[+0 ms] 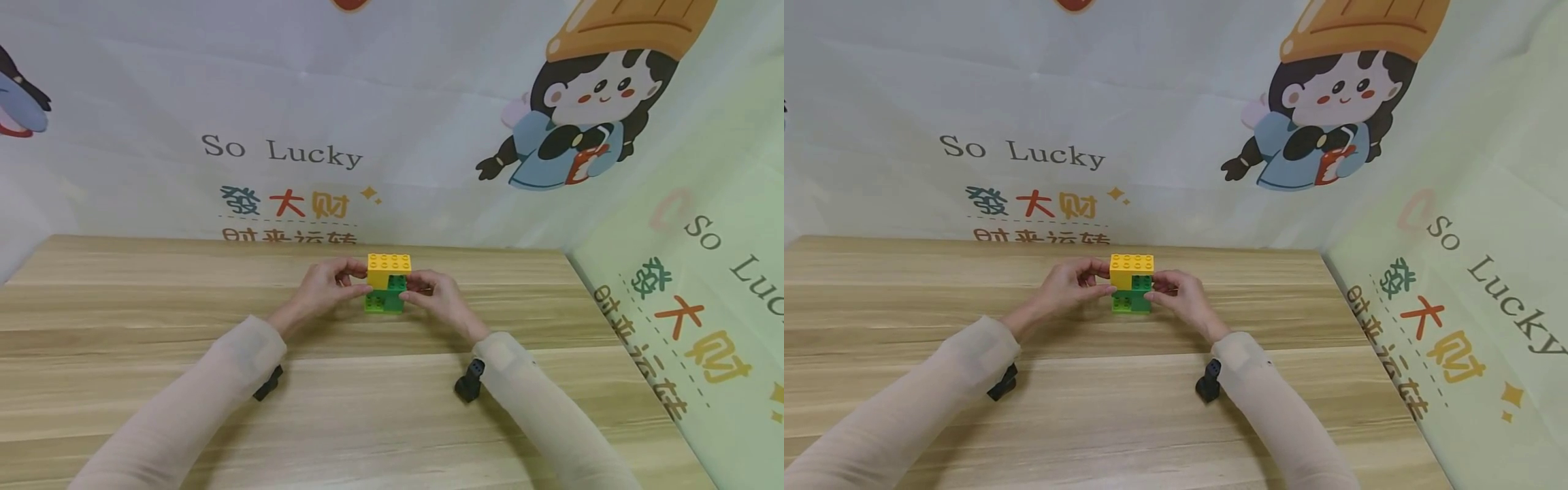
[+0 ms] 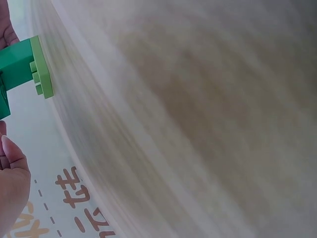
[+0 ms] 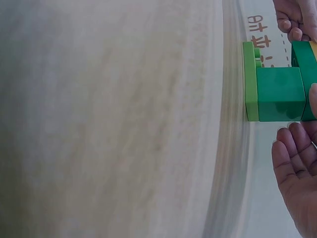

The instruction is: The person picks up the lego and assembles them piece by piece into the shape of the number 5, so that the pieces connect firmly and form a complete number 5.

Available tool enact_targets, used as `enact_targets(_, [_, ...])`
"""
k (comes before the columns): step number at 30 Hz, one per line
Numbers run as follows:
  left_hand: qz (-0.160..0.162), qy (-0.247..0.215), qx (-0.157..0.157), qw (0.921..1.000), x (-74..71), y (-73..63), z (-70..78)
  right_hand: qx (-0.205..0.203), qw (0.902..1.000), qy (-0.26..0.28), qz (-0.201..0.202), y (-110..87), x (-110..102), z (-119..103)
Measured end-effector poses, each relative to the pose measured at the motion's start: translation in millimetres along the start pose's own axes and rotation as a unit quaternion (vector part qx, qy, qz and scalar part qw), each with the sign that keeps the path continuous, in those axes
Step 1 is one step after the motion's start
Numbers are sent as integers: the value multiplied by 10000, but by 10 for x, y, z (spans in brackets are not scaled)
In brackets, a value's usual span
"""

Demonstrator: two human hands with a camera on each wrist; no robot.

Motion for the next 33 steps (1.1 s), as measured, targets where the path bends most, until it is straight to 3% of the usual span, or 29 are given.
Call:
enact_targets(8, [20,-109,-79,9999,18,6,-17,-100,9998,-165,57,-5,-1,4])
enact_targets(18, [0,-166,23,9999,35,-1,-10,183,9997,-147,-26,-22,0,-14])
enact_targets(33, [205,-219,-233,9993,34,144,-39,267,9993,-188,-199,101,-12,-2])
Point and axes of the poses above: each hand's wrist, its own y-axis towards the middle knuckle, its own x-axis out of the palm, z = x × y, the point moved 3 cm from there along y, towards the middle knuckle, and after that the axes turned 5 degrees about -y, right-handed, at the moved point
